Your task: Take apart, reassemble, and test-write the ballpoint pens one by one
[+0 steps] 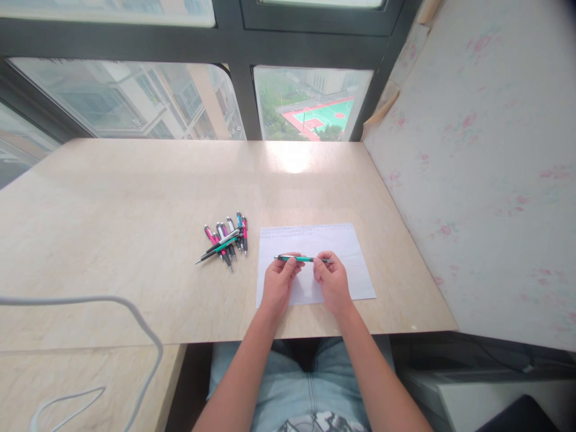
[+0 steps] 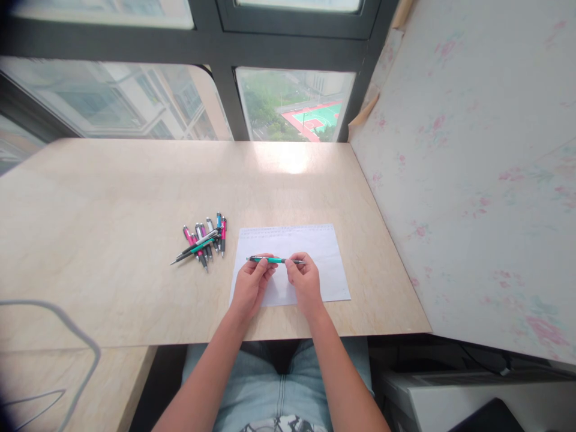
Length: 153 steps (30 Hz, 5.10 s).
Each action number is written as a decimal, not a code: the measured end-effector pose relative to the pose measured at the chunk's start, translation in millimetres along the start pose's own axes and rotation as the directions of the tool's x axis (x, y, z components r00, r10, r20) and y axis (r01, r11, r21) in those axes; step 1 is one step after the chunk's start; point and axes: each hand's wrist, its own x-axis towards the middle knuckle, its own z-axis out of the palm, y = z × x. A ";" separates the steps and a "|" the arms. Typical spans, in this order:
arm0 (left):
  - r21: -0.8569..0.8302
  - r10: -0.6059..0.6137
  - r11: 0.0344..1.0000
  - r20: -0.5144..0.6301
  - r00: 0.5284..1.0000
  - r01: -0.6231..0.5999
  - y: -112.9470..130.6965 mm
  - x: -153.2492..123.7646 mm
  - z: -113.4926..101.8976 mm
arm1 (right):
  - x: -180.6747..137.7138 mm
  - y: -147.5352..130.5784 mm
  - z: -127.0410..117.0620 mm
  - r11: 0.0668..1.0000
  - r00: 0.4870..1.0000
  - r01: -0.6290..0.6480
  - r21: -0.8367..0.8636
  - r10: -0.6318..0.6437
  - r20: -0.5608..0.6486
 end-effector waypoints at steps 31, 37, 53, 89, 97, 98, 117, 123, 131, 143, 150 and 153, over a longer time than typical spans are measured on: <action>-0.002 0.000 1.000 -0.019 1.000 0.000 2.0 -0.6 2.4 | -3.7 -5.4 1.7 1.000 1.000 0.010 -0.010 -0.010 -0.015; -0.010 -0.003 1.000 -0.041 0.999 0.002 -0.3 0.6 1.3 | -1.7 -3.2 5.0 0.999 1.000 0.002 -0.034 -0.002 -0.014; -0.034 0.002 0.999 -0.049 0.999 -0.004 1.2 0.4 2.3 | -1.8 -5.4 6.4 0.994 0.999 -0.025 -0.107 0.028 0.020; -0.071 0.012 0.997 -0.067 0.998 -0.016 -0.4 1.7 2.7 | -1.5 -3.1 1.0 0.998 0.998 0.056 -0.011 -0.056 0.017; -0.101 -0.008 0.995 -0.084 0.996 -0.001 3.0 -0.5 4.9 | -3.6 -25.8 -0.4 0.914 0.994 0.109 -0.391 -0.107 0.025; -0.111 -0.015 0.994 -0.073 0.997 0.007 3.5 -0.9 4.6 | -3.6 -32.0 -2.2 0.872 0.987 0.158 -0.463 -0.149 0.057; -0.166 -0.062 0.984 -0.004 0.998 0.060 7.6 -5.4 1.5 | 8.2 -73.8 -0.6 0.658 0.921 0.362 -0.661 -0.145 0.361; -0.146 -0.069 0.987 -0.017 0.997 0.066 5.8 -4.7 -0.7 | 9.7 -75.2 -8.7 0.682 0.947 0.268 -0.681 -0.056 0.317; -0.155 -0.096 0.983 0.002 0.995 0.095 6.8 -5.0 0.3 | 9.3 -85.6 -9.9 0.618 0.899 0.408 -0.672 -0.146 0.413; -0.182 -0.129 0.975 0.016 0.992 0.129 8.1 -5.5 0.3 | 7.3 -83.9 -5.2 0.608 0.938 0.297 -0.736 -0.042 0.344; -0.183 -0.134 0.974 0.004 0.991 0.132 7.0 -5.0 -0.1 | 7.0 -94.0 -5.0 0.544 0.872 0.478 -0.690 -0.198 0.447; -0.193 -0.145 0.971 0.007 0.989 0.144 7.3 -4.7 0.1 | 6.5 -98.0 -4.7 0.539 0.855 0.505 -0.674 -0.210 0.473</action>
